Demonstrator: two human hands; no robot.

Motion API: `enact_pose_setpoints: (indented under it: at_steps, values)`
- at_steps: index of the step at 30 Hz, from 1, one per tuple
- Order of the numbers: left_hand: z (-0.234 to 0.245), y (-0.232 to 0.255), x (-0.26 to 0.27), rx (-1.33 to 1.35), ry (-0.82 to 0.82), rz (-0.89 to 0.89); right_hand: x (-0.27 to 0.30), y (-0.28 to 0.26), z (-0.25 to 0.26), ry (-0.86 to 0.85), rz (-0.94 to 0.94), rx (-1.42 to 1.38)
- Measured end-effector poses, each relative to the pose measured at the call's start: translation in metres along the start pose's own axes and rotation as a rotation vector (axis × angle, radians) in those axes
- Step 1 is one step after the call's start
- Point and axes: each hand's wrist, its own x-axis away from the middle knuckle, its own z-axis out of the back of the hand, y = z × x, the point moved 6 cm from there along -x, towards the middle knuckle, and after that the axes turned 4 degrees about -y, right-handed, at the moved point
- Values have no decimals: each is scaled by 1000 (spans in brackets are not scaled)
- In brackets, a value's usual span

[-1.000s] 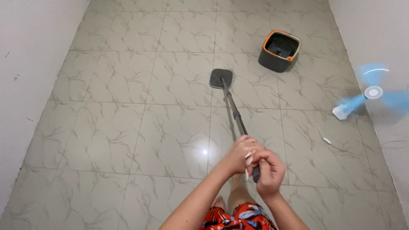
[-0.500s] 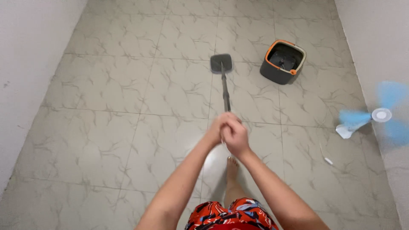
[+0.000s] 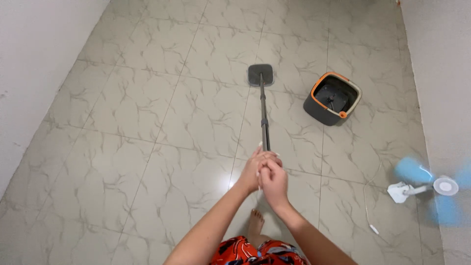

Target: The person is mopping a tiled floor using a flat mop and a bucket.

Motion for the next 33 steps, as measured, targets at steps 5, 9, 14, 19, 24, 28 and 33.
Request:
enact_pose_setpoints:
  at_steps: [5,9,14,19,24,28,33]
  values:
    - [24,68,-49,103,169,-257,2,-87,37,-40,-22,-221]
    - [18,54,-70,174,295,-355,-8,-138,41,-125,-10,39]
    - [13,23,-85,138,227,-463,-30,-132,37,-143,201,-46]
    - [21,-27,-117,181,102,-458,-88,-103,23,-83,201,-44]
    - [25,-130,-164,278,49,-195,-180,-91,0,44,522,123]
    - [47,-183,-197,133,243,98,-252,-104,-24,-55,350,-73]
    - [48,-179,-245,1566,350,555,-273,-175,-16,-132,354,-63]
